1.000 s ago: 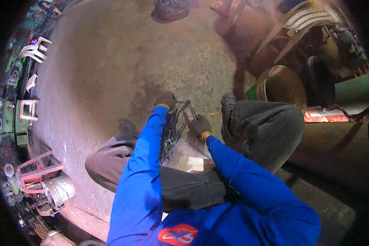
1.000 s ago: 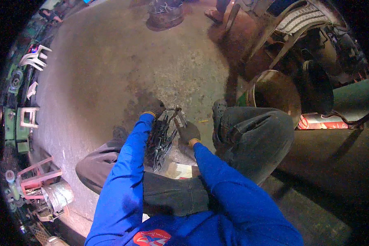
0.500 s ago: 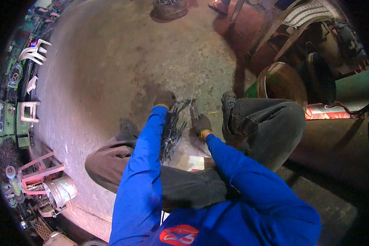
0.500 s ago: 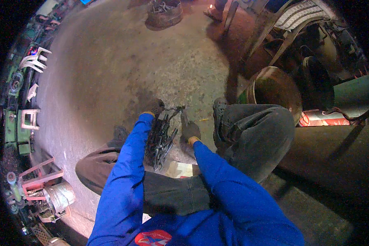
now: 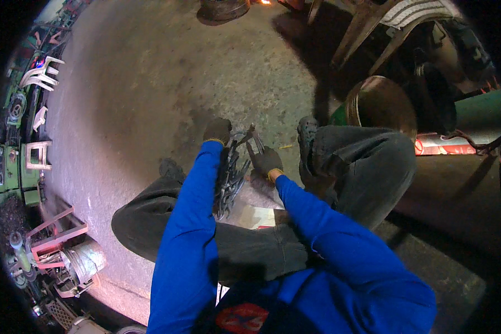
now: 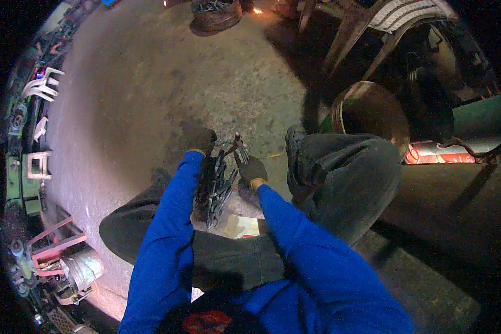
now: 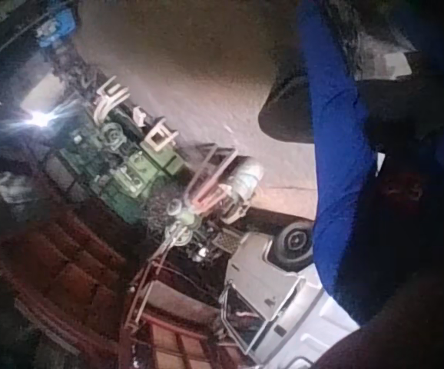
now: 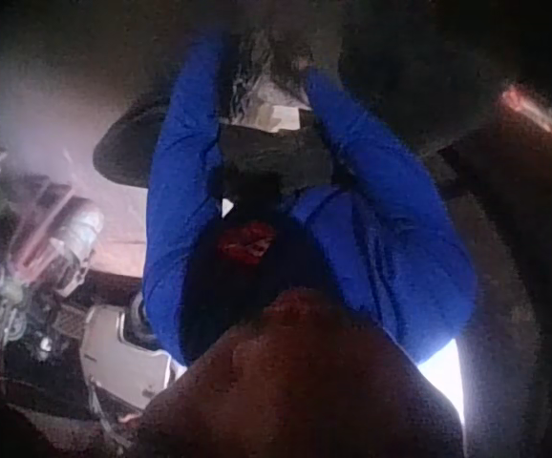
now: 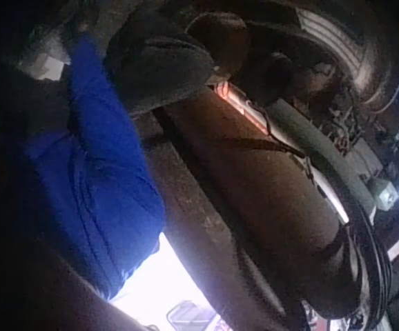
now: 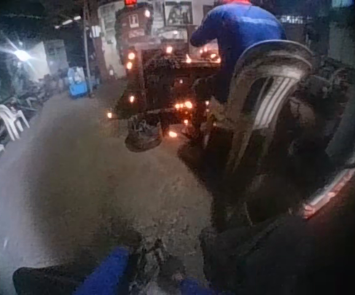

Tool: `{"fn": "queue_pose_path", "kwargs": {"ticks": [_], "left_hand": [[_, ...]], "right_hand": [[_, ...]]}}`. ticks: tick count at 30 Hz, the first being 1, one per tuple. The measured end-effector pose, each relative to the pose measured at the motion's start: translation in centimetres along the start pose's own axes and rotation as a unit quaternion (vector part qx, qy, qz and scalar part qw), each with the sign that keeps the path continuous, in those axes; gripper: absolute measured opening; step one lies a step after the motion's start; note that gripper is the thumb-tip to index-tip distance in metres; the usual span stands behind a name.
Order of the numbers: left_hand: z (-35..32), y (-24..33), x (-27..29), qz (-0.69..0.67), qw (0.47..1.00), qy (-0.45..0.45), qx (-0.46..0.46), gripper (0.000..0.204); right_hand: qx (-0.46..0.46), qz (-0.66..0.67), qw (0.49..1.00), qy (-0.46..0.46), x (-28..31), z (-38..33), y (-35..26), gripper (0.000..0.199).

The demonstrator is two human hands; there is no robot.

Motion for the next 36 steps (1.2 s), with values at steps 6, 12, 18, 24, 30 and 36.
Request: {"fn": "queue_pose_path", "kwargs": {"ticks": [6,12,18,24,30,36], "left_hand": [[-0.4,-1.7,-1.6,-0.029,0.999,-0.001,0.013,0.025],[0.1,-2.0,-2.1,-0.132,0.991,-0.004,0.030,0.024],[0.1,-2.5,-2.9,-0.090,0.995,0.027,0.033,0.026],[-0.2,0.3,-0.7,-0.026,1.000,0.009,0.002,0.026],[0.5,-1.2,-2.0,-0.034,0.998,0.018,0.045,0.023],[0.1,1.0,-1.2,-0.018,0.994,0.106,-0.031,0.020]], "right_hand": [[0.122,0.101,0.981,0.114,3.7,0.4,-5.2,0.046],[0.063,0.047,0.997,-0.017,1.7,-0.8,-3.3,0.062],[0.018,0.021,1.000,-0.011,-0.3,0.2,0.4,0.070],[0.139,0.131,0.976,0.100,2.4,0.6,-4.6,0.062],[-0.024,0.067,0.997,-0.021,-1.4,-1.3,-1.2,0.058],[0.131,0.046,0.980,0.143,1.5,3.2,-1.1,0.060]]}}
Point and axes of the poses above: each hand's wrist, its own z-axis towards the middle knuckle, its own x-axis out of the back of the hand, y = z × x, the point moved 6 cm from there along z, towards the middle knuckle, and after that the axes turned 7 degrees about -y, right-handed, at the moved point
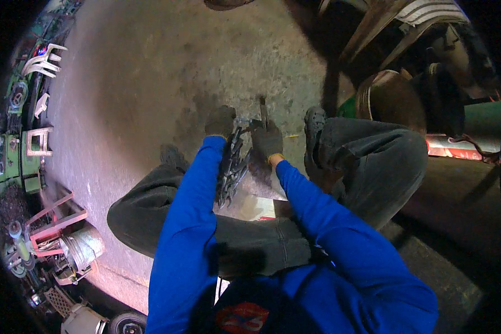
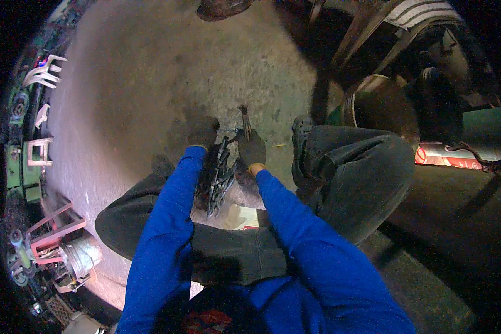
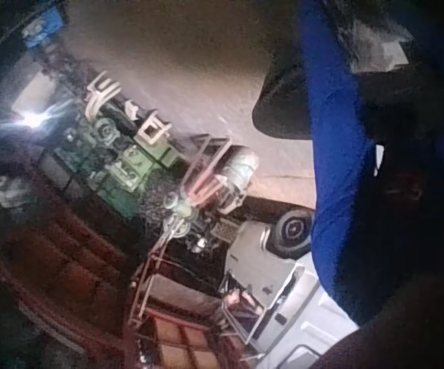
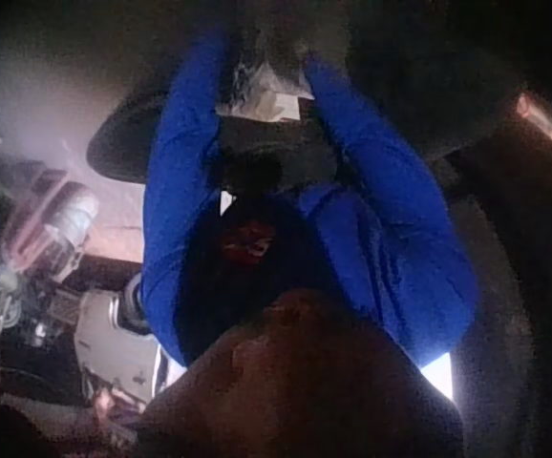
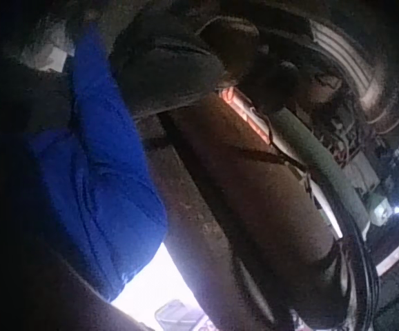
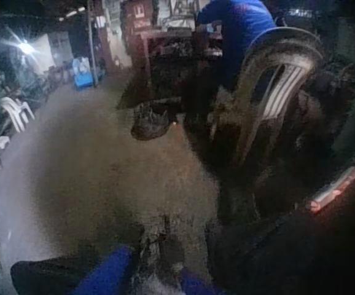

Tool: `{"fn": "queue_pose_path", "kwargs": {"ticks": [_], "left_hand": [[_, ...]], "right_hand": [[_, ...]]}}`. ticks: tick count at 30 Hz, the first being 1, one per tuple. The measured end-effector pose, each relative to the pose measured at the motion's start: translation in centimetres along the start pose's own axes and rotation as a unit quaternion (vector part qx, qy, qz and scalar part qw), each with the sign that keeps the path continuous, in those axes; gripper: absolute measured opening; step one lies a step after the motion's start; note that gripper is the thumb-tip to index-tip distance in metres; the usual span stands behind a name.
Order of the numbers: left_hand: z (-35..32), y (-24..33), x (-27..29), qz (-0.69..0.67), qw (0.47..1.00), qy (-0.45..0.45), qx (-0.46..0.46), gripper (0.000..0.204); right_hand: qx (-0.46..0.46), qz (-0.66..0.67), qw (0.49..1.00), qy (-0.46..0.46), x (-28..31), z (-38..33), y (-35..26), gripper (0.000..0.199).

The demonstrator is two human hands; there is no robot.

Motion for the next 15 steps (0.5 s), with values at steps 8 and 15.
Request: {"fn": "queue_pose_path", "kwargs": {"ticks": [8,15], "left_hand": [[-0.1,2.2,-0.2,0.039,0.999,0.005,-0.003,0.018],[-1.0,0.1,-1.3,0.056,0.996,0.039,-0.050,0.018]], "right_hand": [[-0.127,-0.031,0.981,-0.146,-1.6,-2.6,3.8,0.079],[-0.056,0.077,0.995,0.012,2.5,-0.4,-5.3,0.057]]}}
Point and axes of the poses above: each hand's wrist, its own z-axis towards the middle knuckle, its own x-axis out of the back of the hand, y = z × x, the point moved 6 cm from there along z, towards the middle knuckle, and after that the axes turned 7 degrees about -y, right-handed, at the moved point
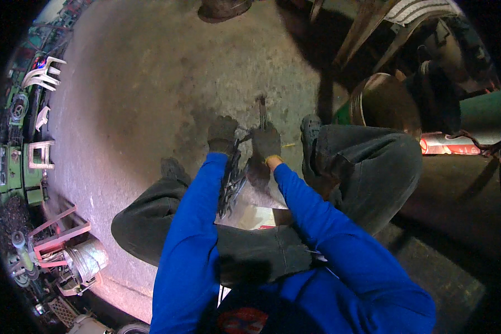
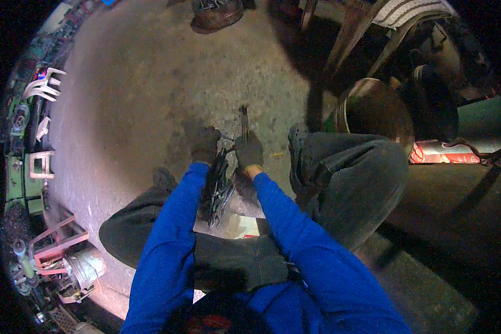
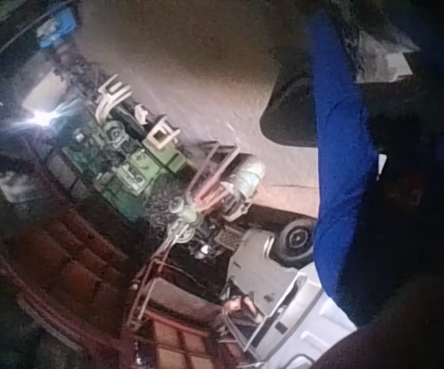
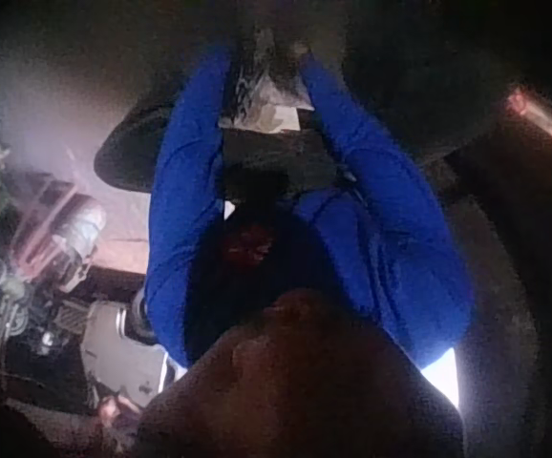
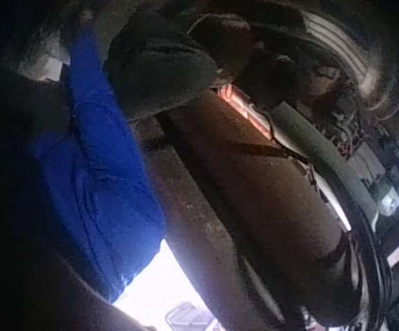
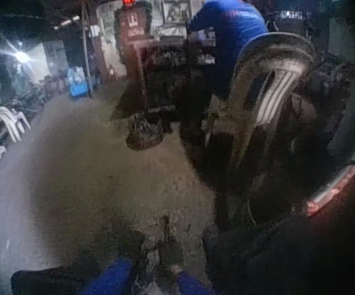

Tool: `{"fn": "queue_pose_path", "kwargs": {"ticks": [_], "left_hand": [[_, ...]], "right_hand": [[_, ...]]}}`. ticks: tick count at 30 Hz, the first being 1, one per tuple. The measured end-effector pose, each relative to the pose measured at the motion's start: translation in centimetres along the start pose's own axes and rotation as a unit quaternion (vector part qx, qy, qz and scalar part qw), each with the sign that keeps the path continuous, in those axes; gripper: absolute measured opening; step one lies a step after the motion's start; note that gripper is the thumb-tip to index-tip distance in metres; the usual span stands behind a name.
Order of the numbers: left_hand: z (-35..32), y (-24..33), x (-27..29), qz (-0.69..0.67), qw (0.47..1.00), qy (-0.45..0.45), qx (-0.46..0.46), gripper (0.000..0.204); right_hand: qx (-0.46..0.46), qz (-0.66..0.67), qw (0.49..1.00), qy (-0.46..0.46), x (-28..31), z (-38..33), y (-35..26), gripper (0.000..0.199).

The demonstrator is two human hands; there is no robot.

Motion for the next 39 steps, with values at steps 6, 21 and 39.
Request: {"fn": "queue_pose_path", "kwargs": {"ticks": [6,21,39], "left_hand": [[0.7,3.1,0.1,0.012,0.998,-0.031,-0.046,0.017],[-0.4,2.1,-1.2,-0.149,0.983,-0.081,0.069,0.021],[1.2,-8.5,-3.6,-0.302,0.910,-0.219,0.180,0.039]], "right_hand": [[0.014,0.040,0.999,-0.006,0.2,0.7,0.6,0.046],[-0.058,0.054,0.997,0.011,-0.5,-2.1,0.5,0.033],[-0.027,-0.260,0.952,-0.157,-6.3,3.5,21.0,0.041]]}}
Point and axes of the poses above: each hand's wrist, its own z-axis towards the middle knuckle, its own x-axis out of the back of the hand, y = z × x, the point moved 6 cm from there along z, towards the middle knuckle, and after that the axes turned 7 degrees about -y, right-handed, at the moved point
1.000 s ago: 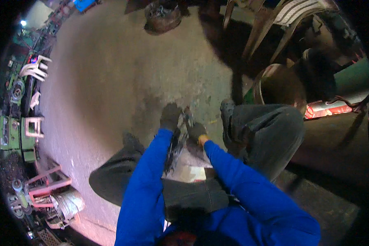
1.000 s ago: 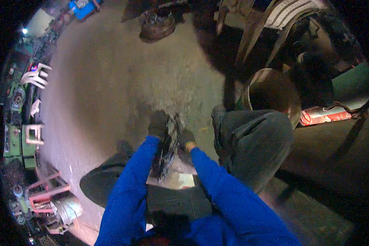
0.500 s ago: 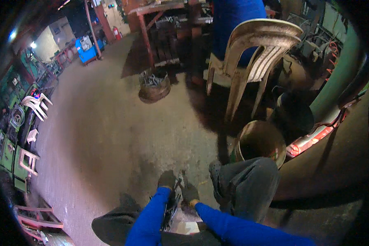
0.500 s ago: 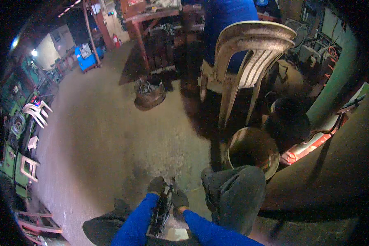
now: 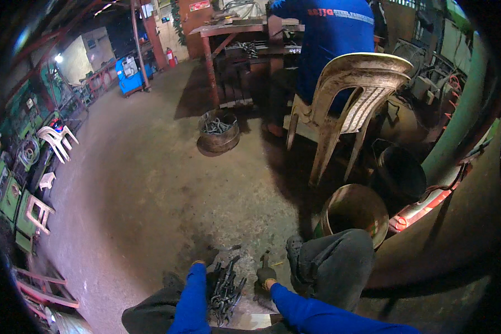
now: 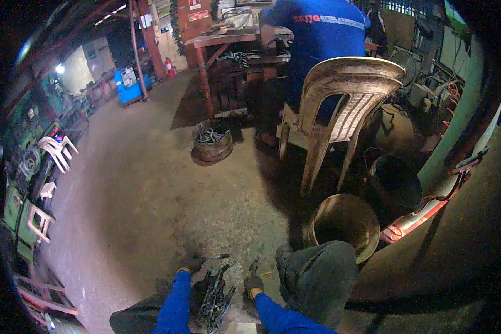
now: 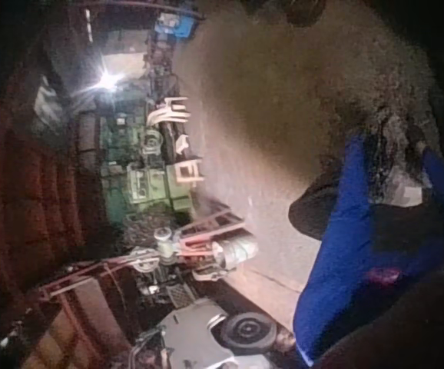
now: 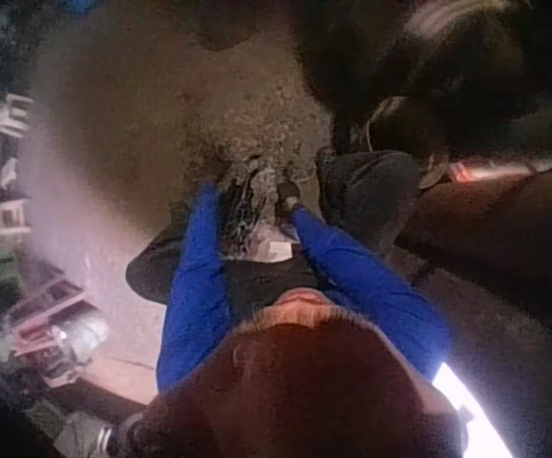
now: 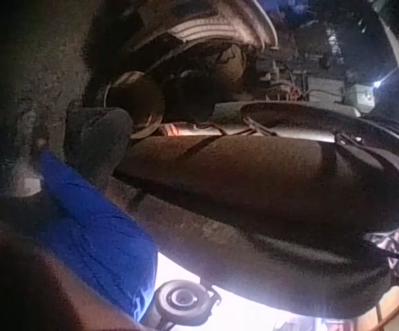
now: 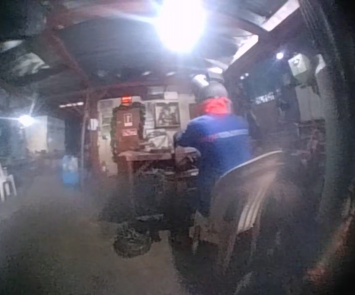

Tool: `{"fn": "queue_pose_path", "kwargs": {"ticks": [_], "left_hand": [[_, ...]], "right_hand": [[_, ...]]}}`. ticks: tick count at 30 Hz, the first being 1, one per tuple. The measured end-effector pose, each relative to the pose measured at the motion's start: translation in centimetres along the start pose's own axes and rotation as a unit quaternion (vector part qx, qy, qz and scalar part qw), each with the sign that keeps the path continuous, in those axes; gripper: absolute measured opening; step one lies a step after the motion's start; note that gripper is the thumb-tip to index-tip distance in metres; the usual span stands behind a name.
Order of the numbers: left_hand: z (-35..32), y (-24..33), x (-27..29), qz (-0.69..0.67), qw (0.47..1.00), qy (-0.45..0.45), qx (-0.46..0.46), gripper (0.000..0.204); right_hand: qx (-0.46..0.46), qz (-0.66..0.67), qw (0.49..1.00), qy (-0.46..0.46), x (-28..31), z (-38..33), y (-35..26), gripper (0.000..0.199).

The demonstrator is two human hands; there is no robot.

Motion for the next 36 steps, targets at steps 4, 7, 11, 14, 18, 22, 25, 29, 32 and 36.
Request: {"fn": "queue_pose_path", "kwargs": {"ticks": [4,7,11,14,18,22,25,29,32,36], "left_hand": [[-8.7,-11.1,-2.9,-0.194,0.965,-0.092,0.149,0.038],[-11.4,-10.9,-6.0,-0.281,0.944,-0.055,0.167,0.038],[-11.5,-7.7,-4.8,-0.302,0.937,-0.007,0.175,0.038],[-10.7,-9.4,-2.8,-0.213,0.968,0.016,0.133,0.041],[-8.0,-10.5,-2.8,-0.118,0.990,0.038,0.070,0.044],[-7.9,-14.6,-6.0,-0.104,0.984,-0.051,0.132,0.046],[-7.7,-15.7,-7.1,-0.084,0.977,-0.095,0.171,0.052],[-6.7,-12.1,-5.4,-0.105,0.982,-0.068,0.140,0.051],[-9.3,-15.6,-6.4,-0.078,0.986,-0.071,0.127,0.050],[-8.1,-12.9,-5.2,-0.081,0.987,-0.051,0.133,0.048]], "right_hand": [[-0.001,0.193,0.981,0.032,-2.0,-4.2,-3.0,0.044],[0.039,0.172,0.984,0.017,-1.3,-2.1,-0.4,0.035],[0.008,0.164,0.986,0.006,0.6,0.7,0.7,0.027],[-0.027,0.111,0.993,0.012,-0.2,0.1,-0.7,0.037],[0.035,-0.029,0.999,0.004,1.7,0.0,-0.3,0.039],[-0.106,0.159,0.981,-0.023,1.9,-3.1,-2.1,0.028],[0.007,-0.063,0.997,-0.032,2.6,-3.1,-3.7,0.027],[0.036,-0.143,0.987,-0.063,3.3,-1.2,-1.0,0.027],[0.039,-0.190,0.972,-0.131,2.1,-5.1,-6.0,0.031],[-0.068,0.097,0.990,-0.071,1.5,-1.1,0.3,0.025]]}}
Point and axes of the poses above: each hand's wrist, its own z-axis towards the middle knuckle, its own x-axis out of the back of the hand, y = z × x, the point moved 6 cm from there along z, towards the middle knuckle, and after that the axes turned 7 degrees about -y, right-handed, at the moved point
